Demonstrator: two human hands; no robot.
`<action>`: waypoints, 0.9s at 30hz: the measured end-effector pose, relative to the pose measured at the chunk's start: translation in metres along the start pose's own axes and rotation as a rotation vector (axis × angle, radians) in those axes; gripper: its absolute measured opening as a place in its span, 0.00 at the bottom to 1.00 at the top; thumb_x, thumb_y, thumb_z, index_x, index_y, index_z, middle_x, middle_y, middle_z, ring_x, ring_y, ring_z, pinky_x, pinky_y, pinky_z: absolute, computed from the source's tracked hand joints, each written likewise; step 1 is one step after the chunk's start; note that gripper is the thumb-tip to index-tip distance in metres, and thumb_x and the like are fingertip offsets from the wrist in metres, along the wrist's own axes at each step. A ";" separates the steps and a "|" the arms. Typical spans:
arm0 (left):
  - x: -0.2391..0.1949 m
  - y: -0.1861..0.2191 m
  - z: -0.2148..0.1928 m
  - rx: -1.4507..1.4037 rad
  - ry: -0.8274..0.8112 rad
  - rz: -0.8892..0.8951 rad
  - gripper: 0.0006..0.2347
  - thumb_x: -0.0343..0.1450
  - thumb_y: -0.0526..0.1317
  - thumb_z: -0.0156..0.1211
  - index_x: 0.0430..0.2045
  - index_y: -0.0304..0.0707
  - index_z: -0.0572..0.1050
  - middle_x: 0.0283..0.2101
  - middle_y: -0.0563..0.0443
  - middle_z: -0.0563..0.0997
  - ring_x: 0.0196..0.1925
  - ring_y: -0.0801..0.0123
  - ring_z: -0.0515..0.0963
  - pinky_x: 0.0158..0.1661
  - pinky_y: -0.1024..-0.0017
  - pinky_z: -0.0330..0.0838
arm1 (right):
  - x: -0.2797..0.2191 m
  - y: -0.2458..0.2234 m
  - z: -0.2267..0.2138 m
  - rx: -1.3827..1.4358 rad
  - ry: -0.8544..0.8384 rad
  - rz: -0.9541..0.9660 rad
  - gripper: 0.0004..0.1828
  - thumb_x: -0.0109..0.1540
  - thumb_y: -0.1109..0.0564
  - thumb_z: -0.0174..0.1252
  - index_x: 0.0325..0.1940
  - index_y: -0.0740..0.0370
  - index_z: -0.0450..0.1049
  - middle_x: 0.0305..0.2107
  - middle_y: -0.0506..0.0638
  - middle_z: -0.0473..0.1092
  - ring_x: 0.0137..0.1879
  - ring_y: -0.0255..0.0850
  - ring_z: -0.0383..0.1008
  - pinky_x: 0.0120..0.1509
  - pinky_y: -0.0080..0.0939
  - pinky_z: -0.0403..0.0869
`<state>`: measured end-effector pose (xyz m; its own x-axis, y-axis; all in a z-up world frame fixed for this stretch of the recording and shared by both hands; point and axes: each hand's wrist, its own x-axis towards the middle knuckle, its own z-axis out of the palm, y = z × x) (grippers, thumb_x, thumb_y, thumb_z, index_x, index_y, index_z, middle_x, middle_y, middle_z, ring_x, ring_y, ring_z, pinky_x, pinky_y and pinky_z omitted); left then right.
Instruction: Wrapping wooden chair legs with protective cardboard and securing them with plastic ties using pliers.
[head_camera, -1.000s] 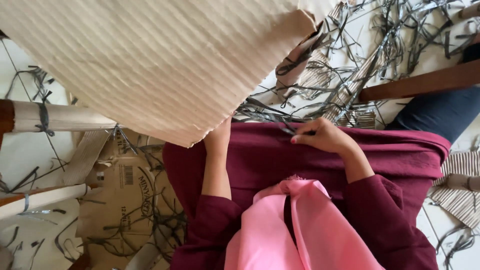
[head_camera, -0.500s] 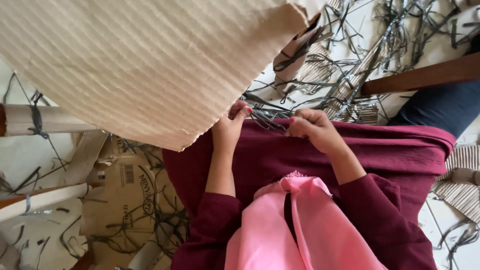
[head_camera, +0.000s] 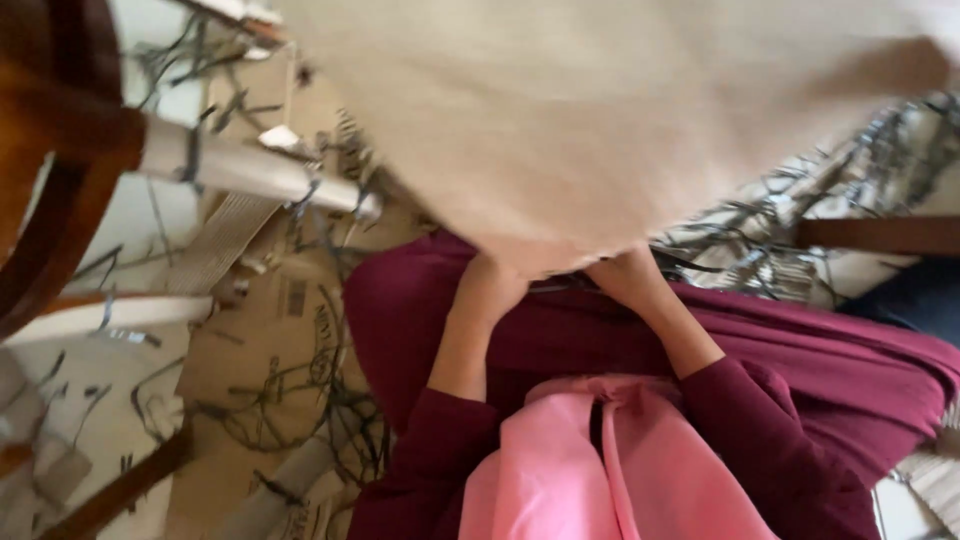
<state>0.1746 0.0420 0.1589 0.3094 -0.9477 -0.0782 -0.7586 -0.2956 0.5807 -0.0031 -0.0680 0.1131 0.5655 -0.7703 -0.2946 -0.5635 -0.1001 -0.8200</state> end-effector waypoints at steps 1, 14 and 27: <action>-0.005 -0.007 -0.002 0.000 0.009 -0.022 0.16 0.68 0.49 0.67 0.41 0.36 0.80 0.43 0.41 0.84 0.51 0.48 0.83 0.55 0.53 0.74 | 0.014 -0.002 0.014 -0.004 -0.022 -0.008 0.22 0.56 0.40 0.71 0.43 0.56 0.76 0.28 0.55 0.78 0.39 0.48 0.79 0.45 0.48 0.72; -0.047 -0.052 -0.052 -0.302 0.402 0.156 0.06 0.72 0.35 0.60 0.37 0.48 0.82 0.48 0.55 0.83 0.54 0.59 0.82 0.54 0.64 0.76 | 0.070 -0.017 0.096 -0.569 -0.152 -0.110 0.24 0.59 0.31 0.62 0.55 0.37 0.75 0.37 0.51 0.79 0.49 0.53 0.80 0.53 0.56 0.78; -0.081 -0.076 -0.083 -0.322 0.740 0.119 0.10 0.67 0.26 0.60 0.26 0.49 0.81 0.37 0.60 0.85 0.44 0.65 0.85 0.47 0.68 0.79 | 0.042 -0.106 0.085 -0.379 0.410 -0.415 0.22 0.62 0.57 0.62 0.62 0.50 0.74 0.36 0.53 0.79 0.43 0.59 0.79 0.48 0.62 0.75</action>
<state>0.2550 0.1510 0.1880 0.6211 -0.6121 0.4894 -0.6436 -0.0419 0.7643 0.1313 -0.0367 0.1457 0.5483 -0.7893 0.2765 -0.5635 -0.5930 -0.5752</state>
